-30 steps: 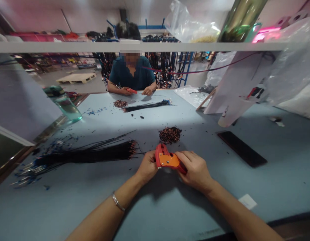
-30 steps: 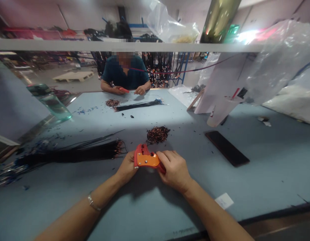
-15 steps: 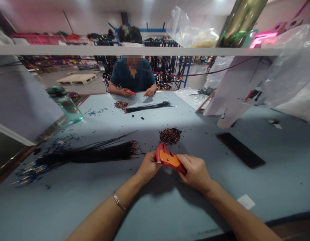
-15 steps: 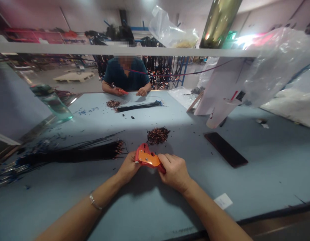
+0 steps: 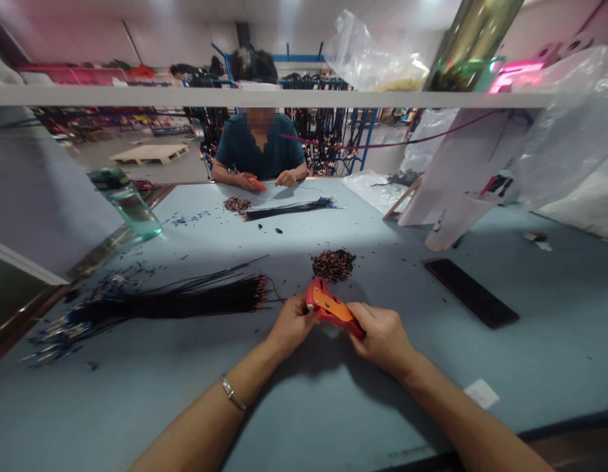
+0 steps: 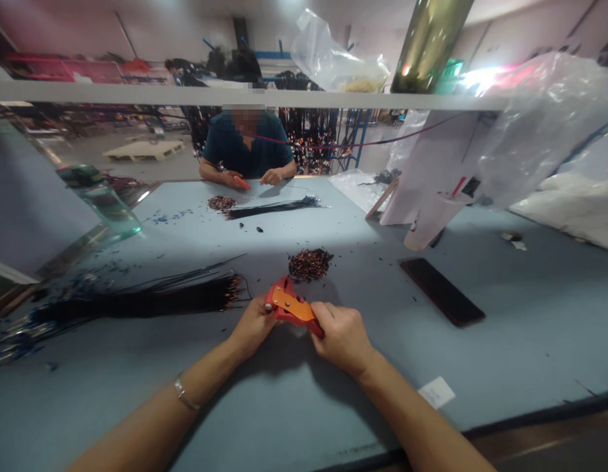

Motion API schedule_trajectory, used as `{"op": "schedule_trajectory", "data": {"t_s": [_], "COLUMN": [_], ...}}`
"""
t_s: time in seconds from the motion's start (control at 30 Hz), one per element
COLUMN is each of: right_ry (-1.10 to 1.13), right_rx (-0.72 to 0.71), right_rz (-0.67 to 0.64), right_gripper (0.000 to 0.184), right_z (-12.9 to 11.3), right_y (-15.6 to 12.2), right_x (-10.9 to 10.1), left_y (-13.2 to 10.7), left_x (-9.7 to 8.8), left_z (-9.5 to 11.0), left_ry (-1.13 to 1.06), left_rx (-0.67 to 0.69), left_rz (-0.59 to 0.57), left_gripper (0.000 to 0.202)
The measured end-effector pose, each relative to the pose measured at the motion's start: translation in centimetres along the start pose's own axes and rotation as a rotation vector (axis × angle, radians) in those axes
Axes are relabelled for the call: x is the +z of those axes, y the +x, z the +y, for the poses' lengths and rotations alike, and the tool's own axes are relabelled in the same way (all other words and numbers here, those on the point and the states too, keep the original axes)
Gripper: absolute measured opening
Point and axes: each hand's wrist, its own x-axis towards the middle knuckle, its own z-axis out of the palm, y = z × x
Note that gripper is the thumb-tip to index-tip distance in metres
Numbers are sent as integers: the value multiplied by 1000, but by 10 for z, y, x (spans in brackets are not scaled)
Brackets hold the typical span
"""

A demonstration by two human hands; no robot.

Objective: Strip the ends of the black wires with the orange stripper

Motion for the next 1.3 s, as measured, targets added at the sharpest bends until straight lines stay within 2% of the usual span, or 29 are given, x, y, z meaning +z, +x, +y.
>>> {"op": "schedule_trajectory", "data": {"t_s": [0.17,0.23,0.33,0.43,0.6,0.7,0.8,0.93,1.1,1.17,1.3], "right_ry": [-1,27,181,440,1093,1484,1699,1723,1501,1495,1549], "right_rx": [32,95,278,489,816,910,919,931,882,878,945], "right_rz": [-25,-16,11,-15,-35,-71,-140,-182,-216,-268,-305], "right_gripper": [18,23,24,20,30,33,31,32,39,41,40], "right_z": [4,6,8,10,12,12,11,10,13,14,15], "right_y": [0,1,4,7,8,8,8,7,8,8,7], "right_x": [1,-1,-8,-17,-24,-25,-25,-24,-30,-31,-27], "left_y": [2,1,0,1,2,1,0,-1,-3,-3,-4], "left_x": [0,0,-1,-3,-6,-6,-6,-6,-7,-8,-7], "left_z": [-1,0,1,-1,-2,0,1,0,2,4,4], "left_ry": [52,129,245,285,301,329,401,550,766,819,965], "left_rx": [100,121,122,139,132,134,121,106,159,185,191], "left_rz": [22,113,291,369,364,369,387,395,504,528,446], "left_gripper": [40,36,28,24,22,23,26,23,22,22,18]}}
